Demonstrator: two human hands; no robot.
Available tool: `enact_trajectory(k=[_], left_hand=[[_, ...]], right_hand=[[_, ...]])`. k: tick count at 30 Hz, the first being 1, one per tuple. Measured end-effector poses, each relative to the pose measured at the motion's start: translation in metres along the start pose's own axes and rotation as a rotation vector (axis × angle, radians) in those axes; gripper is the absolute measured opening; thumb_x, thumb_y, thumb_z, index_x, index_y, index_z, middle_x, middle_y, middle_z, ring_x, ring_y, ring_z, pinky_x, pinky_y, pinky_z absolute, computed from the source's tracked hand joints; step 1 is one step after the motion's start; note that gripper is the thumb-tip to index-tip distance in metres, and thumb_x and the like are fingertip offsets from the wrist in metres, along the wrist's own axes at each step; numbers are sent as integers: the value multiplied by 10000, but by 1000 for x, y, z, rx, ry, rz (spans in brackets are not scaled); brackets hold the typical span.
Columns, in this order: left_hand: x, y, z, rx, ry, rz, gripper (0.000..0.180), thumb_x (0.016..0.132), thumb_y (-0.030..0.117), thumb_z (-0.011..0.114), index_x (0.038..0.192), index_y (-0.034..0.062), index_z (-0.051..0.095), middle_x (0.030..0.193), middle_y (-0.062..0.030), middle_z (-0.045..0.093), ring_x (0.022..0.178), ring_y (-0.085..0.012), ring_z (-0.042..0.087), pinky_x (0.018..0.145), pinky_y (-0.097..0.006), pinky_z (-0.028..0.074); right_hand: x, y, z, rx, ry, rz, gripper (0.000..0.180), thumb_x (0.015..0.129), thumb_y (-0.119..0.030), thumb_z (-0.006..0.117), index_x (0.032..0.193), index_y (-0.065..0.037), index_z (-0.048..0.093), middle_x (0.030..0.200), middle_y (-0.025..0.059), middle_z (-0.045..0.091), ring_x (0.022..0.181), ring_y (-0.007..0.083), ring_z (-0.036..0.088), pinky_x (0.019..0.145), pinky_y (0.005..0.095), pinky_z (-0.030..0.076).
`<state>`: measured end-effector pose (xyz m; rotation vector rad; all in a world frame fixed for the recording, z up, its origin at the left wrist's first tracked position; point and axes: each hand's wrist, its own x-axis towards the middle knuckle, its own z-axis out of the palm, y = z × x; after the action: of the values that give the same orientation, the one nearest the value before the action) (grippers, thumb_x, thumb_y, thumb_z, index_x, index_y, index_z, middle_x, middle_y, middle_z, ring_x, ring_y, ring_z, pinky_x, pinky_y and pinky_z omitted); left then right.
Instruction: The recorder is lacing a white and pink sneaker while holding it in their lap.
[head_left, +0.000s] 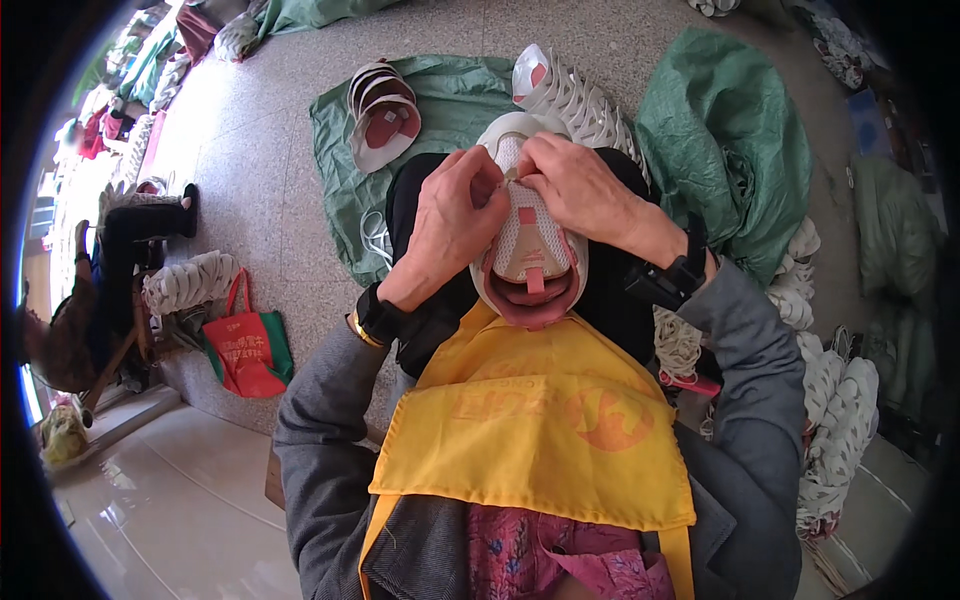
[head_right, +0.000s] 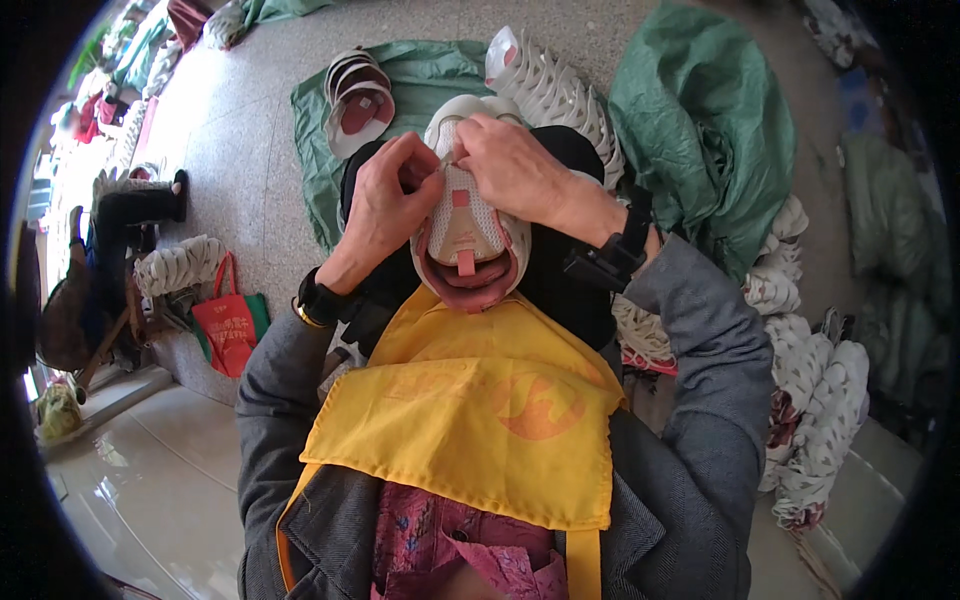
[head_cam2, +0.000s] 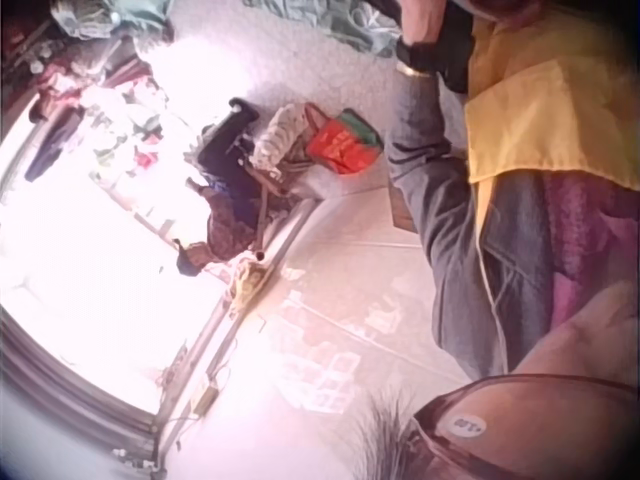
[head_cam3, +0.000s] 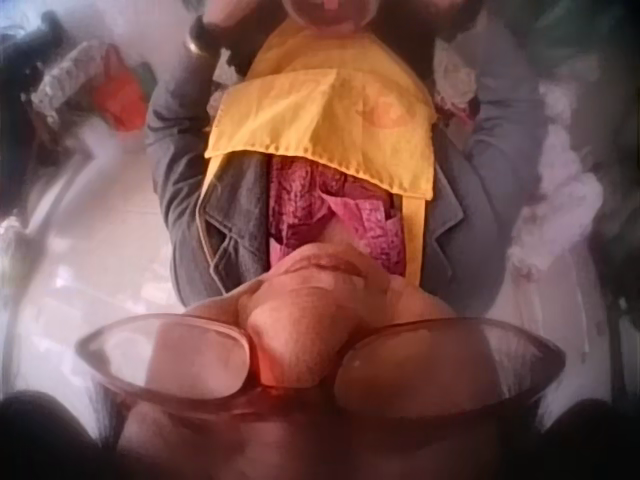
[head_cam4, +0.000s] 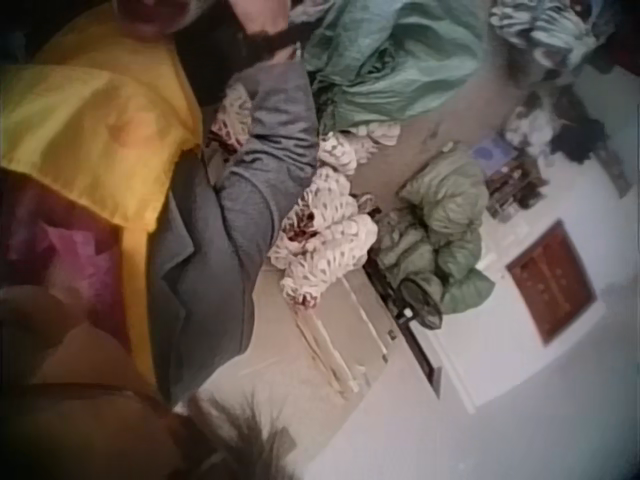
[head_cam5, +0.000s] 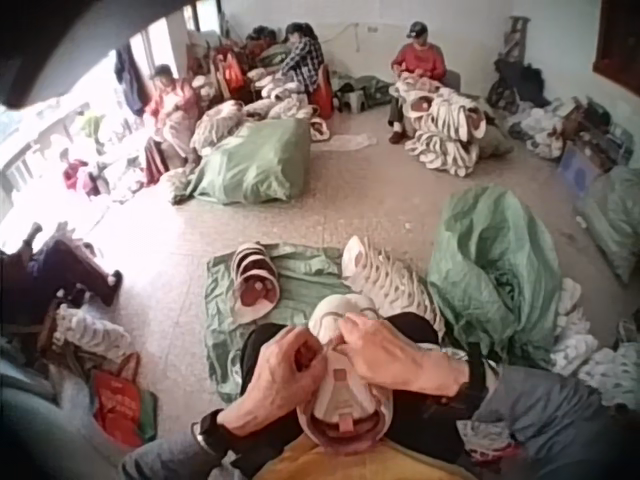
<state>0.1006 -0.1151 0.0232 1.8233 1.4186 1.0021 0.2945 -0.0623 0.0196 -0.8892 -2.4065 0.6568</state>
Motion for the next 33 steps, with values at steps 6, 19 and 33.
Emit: enact_trajectory(k=[6,19,33], left_hand=[[11,-7,1,40,-40,81,112,831,29,663,911,-16,599,814,-105,620,678,-177,627,628,-298,512],[37,-19,-14,-47,-366,13,97,879,46,645,939,-9,592,773,-42,587,704,-95,528,632,-269,454],[18,-4,-37,107,-212,168,145,830,11,641,938,-8,546,811,-135,571,700,-309,589,648,-387,476]], right_hand=[[3,7,-3,148,-26,23,118,869,-41,615,931,23,538,893,193,597,876,399,606,772,441,487],[4,8,-13,224,-65,18,167,855,-57,671,982,5,581,908,141,621,821,309,631,740,395,504],[-34,-2,-25,-69,22,89,166,863,-45,649,1026,-15,651,944,147,669,856,353,666,741,417,540]])
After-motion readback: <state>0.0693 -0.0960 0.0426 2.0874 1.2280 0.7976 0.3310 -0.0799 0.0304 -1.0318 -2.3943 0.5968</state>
